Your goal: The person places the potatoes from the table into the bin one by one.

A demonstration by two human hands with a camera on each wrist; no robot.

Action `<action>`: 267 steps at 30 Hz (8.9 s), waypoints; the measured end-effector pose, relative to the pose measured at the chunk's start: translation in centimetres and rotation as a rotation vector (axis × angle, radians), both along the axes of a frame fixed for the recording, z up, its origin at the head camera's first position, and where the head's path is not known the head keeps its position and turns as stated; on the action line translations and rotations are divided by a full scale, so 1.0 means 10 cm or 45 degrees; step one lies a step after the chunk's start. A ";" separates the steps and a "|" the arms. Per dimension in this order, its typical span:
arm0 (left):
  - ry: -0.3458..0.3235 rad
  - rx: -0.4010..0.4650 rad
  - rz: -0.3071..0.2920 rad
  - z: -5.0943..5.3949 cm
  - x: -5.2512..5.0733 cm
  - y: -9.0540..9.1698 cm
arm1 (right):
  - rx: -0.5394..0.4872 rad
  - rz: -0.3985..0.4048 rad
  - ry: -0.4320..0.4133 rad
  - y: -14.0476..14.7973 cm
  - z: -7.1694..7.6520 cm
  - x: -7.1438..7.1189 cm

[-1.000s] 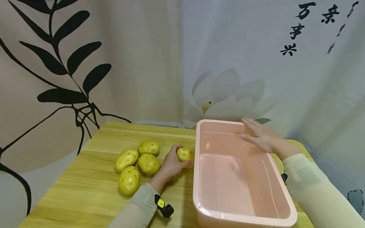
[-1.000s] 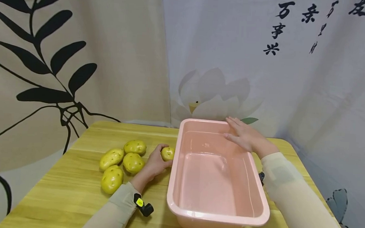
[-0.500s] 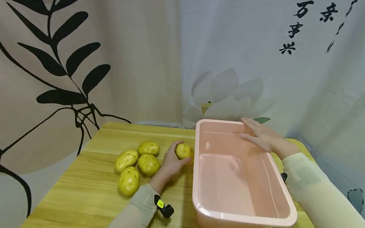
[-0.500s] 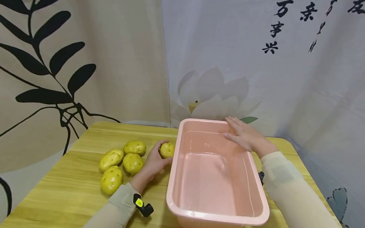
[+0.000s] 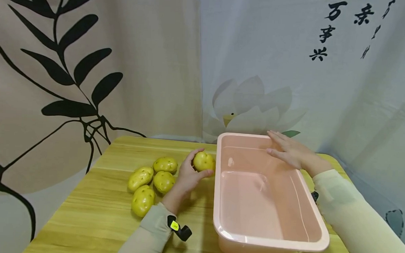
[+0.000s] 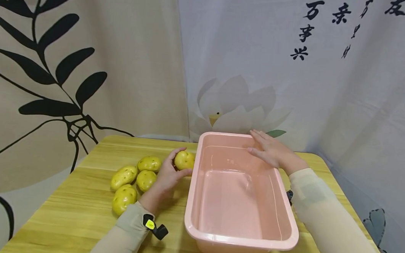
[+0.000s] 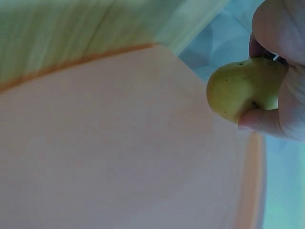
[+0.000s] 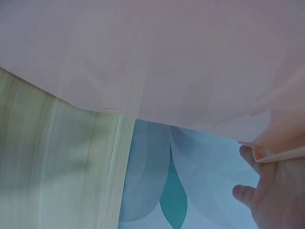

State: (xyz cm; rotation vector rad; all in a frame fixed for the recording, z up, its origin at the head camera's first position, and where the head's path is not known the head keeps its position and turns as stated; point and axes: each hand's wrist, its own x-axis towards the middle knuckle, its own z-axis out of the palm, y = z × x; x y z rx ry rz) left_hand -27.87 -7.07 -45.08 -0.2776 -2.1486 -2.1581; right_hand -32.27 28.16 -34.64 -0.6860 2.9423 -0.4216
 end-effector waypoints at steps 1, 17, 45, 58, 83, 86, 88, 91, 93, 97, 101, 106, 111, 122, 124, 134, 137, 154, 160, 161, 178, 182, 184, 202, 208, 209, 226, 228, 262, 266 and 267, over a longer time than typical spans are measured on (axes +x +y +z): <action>0.012 0.018 -0.006 0.03 0.01 -0.01 | -0.005 0.004 0.005 0.00 0.00 0.00; 0.223 0.392 -0.036 0.33 0.09 -0.10 | 0.010 0.012 0.003 -0.01 0.01 0.00; 0.380 0.034 -0.155 1.07 0.52 0.00 | -0.024 -0.004 0.012 0.04 -0.03 -0.02; 0.504 -0.070 -0.269 1.29 0.51 0.13 | 0.000 0.002 0.018 -0.03 -0.01 -0.02; 0.398 -0.443 -0.576 1.45 0.15 0.53 | 0.046 -0.035 0.016 -0.01 -0.03 -0.03; 0.406 -0.561 -0.582 1.46 0.13 0.60 | 0.050 -0.040 0.012 -0.02 -0.02 -0.03; 0.415 -0.610 -0.586 1.47 0.12 0.64 | 0.051 -0.037 0.009 -0.03 -0.02 -0.02; 0.411 -0.638 -0.594 1.51 0.11 0.72 | 0.043 -0.029 0.010 -0.04 -0.02 -0.01; 0.397 -0.626 -0.600 1.54 0.10 0.78 | 0.041 -0.023 0.013 -0.03 -0.02 -0.01; 0.357 -0.612 -0.567 1.59 0.09 0.94 | 0.043 -0.001 0.036 -0.02 -0.02 -0.02; 0.259 -0.483 -0.593 1.55 0.05 1.06 | 0.046 -0.013 0.039 -0.02 -0.02 -0.02; 0.060 -0.270 -0.661 1.43 0.01 1.12 | 0.075 -0.047 0.007 -0.01 -0.03 -0.02; -0.078 -0.145 -0.678 1.33 -0.03 1.13 | 0.061 -0.023 0.029 0.00 -0.03 -0.03; -0.280 -0.266 -0.680 1.19 -0.04 1.17 | 0.050 -0.004 0.022 -0.04 -0.02 -0.03; -0.287 -0.318 -0.674 1.19 -0.03 1.19 | 0.044 0.001 0.028 -0.04 -0.02 -0.03; -0.279 -0.520 -0.615 1.15 0.01 1.31 | 0.053 0.001 0.039 -0.03 -0.02 -0.03; -0.268 -0.607 -0.604 1.14 0.03 1.35 | 0.057 -0.001 0.034 -0.04 -0.01 -0.02; -0.071 -1.220 -0.828 1.10 0.15 1.61 | 0.041 0.002 0.035 -0.02 -0.01 -0.01; 0.018 -1.390 -0.922 1.03 0.11 1.62 | 0.035 0.006 0.037 -0.03 -0.01 -0.01; 0.050 -1.431 -0.935 1.01 0.11 1.62 | 0.035 0.003 0.036 -0.03 -0.01 -0.01; 0.114 -1.620 -1.005 0.99 0.14 1.61 | 0.021 -0.005 0.034 -0.02 0.01 0.00; 0.126 -1.589 -0.994 0.99 0.13 1.60 | 0.027 -0.008 0.036 -0.02 -0.01 0.00; 0.165 -1.576 -1.003 0.99 0.13 1.59 | 0.035 -0.007 0.039 -0.03 -0.02 -0.01; 0.080 -1.384 -1.003 1.00 0.10 1.57 | 0.023 0.009 0.040 -0.04 0.01 0.01; 0.105 -1.367 -1.010 1.01 0.09 1.57 | 0.011 0.000 0.046 -0.06 0.03 0.01; 0.118 -1.375 -1.011 1.01 0.09 1.57 | 0.006 0.001 0.046 -0.06 0.03 0.01; 0.273 -1.276 -1.074 1.13 0.07 1.61 | 0.037 0.020 0.053 -0.03 0.00 -0.01; 0.292 -1.260 -1.081 1.17 0.07 1.61 | 0.027 0.023 0.049 -0.03 0.01 -0.02; 0.383 -0.746 -0.813 2.06 0.34 0.75 | 0.030 0.010 0.018 -0.02 -0.01 -0.05; 0.363 -0.609 -0.779 2.11 0.41 0.63 | 0.029 -0.004 -0.003 -0.01 0.00 -0.06; 0.362 -0.590 -0.768 2.12 0.42 0.60 | 0.028 -0.004 -0.005 -0.01 0.00 -0.06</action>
